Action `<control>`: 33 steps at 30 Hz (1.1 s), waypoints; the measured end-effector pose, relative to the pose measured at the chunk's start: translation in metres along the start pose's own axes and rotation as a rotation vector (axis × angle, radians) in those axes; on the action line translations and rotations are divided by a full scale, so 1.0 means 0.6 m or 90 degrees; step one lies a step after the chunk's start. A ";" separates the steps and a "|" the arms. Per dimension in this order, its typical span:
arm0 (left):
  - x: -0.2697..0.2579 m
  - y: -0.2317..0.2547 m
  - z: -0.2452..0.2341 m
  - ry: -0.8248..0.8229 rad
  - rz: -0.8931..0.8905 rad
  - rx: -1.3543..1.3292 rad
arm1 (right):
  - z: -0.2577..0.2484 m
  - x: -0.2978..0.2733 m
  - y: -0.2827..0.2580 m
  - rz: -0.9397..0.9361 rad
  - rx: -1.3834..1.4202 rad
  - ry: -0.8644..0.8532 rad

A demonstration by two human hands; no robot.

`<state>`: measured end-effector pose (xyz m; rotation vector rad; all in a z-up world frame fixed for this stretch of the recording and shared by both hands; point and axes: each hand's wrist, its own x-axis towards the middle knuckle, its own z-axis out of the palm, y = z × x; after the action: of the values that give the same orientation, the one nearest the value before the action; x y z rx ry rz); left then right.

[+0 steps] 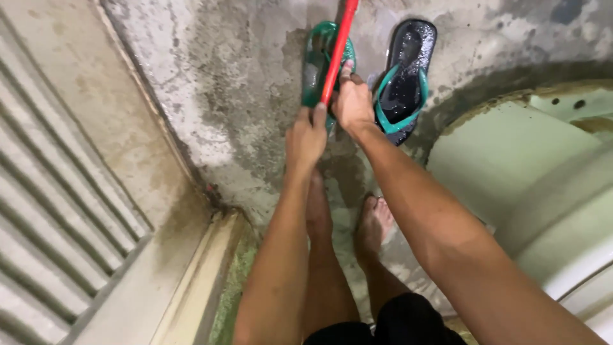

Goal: Scrubbing flip-flops with a brush and cleaning the surrounding bathroom floor area with water.

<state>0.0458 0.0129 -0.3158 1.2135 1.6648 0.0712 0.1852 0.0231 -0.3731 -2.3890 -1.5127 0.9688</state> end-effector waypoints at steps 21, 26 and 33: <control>-0.145 -0.063 -0.024 0.161 0.280 0.093 | 0.027 0.028 0.030 -0.046 -0.002 -0.026; -0.155 -0.028 -0.043 0.049 0.171 0.195 | 0.007 0.013 0.007 0.055 0.053 -0.080; -0.190 0.035 -0.076 -0.019 0.066 0.228 | 0.005 0.010 0.009 0.028 -0.009 -0.068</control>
<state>0.0215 -0.0387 -0.2049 1.5599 1.6320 -0.1885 0.1890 0.0248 -0.3804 -2.4248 -1.5132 1.1158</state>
